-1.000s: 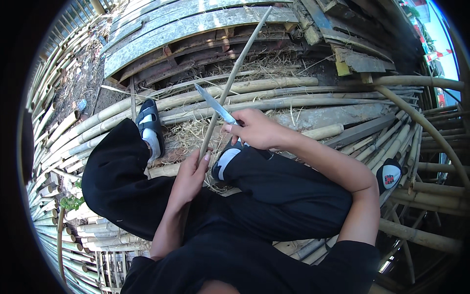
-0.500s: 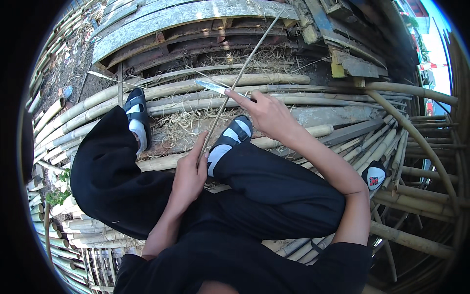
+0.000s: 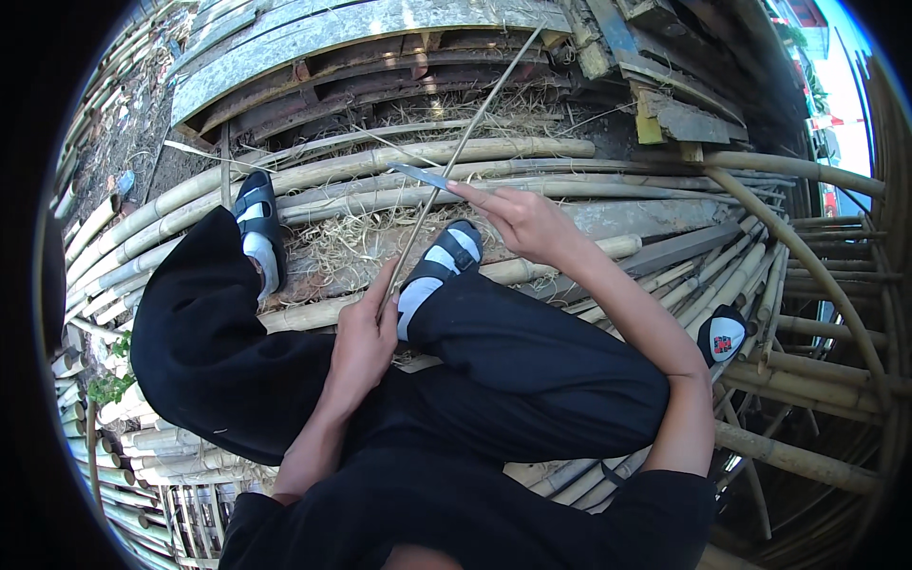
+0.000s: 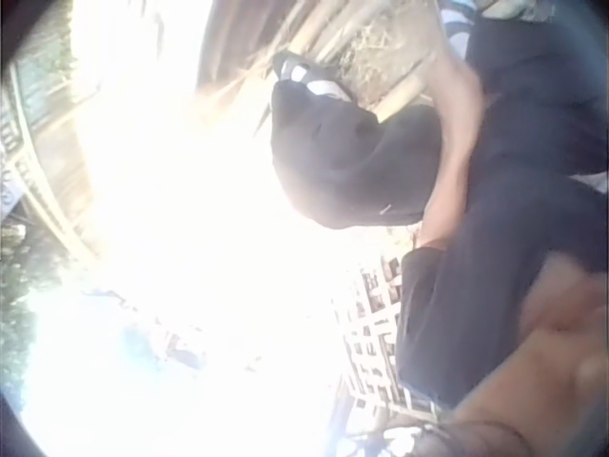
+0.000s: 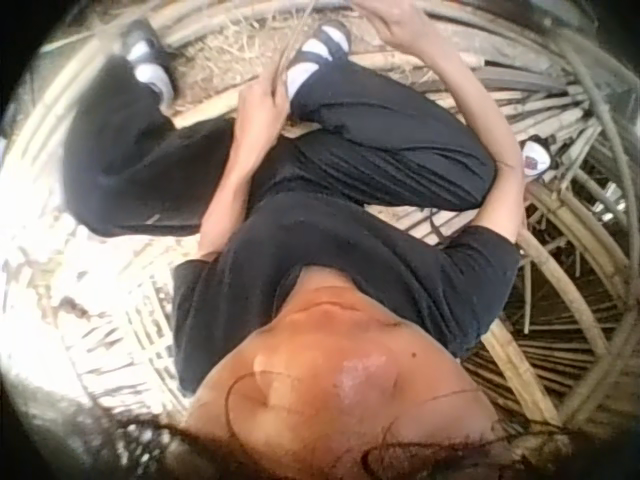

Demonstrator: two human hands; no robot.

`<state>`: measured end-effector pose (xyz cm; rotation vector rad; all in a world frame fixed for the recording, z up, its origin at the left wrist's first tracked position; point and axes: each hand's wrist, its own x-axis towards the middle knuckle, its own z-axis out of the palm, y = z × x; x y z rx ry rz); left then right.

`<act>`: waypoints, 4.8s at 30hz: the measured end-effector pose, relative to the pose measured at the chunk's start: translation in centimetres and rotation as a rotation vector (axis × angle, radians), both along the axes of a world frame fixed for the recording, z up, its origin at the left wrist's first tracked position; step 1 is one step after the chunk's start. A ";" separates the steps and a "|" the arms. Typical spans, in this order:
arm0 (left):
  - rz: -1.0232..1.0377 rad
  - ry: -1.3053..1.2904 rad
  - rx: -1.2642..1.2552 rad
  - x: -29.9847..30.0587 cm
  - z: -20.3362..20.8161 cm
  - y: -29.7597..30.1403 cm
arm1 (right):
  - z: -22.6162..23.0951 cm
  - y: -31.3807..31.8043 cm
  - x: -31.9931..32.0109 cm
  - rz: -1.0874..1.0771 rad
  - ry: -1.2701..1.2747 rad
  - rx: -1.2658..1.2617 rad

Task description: The person holds a bamboo stick and repeatedly scrapes along its surface using a knife, shaving off thin layers.

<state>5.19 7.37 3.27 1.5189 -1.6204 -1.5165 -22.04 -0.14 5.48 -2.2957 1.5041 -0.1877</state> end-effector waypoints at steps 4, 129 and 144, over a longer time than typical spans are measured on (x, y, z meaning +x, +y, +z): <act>-0.021 0.002 -0.019 0.0 0.3 0.1 | 0.1 -0.7 -1.8 0.062 0.072 -0.083; -0.074 0.004 0.063 1.0 0.0 0.2 | -1.5 -5.4 -6.1 -0.325 0.435 -0.255; -0.086 -0.009 0.025 0.5 -0.7 0.1 | -2.1 -6.4 -6.5 -0.091 0.280 -0.225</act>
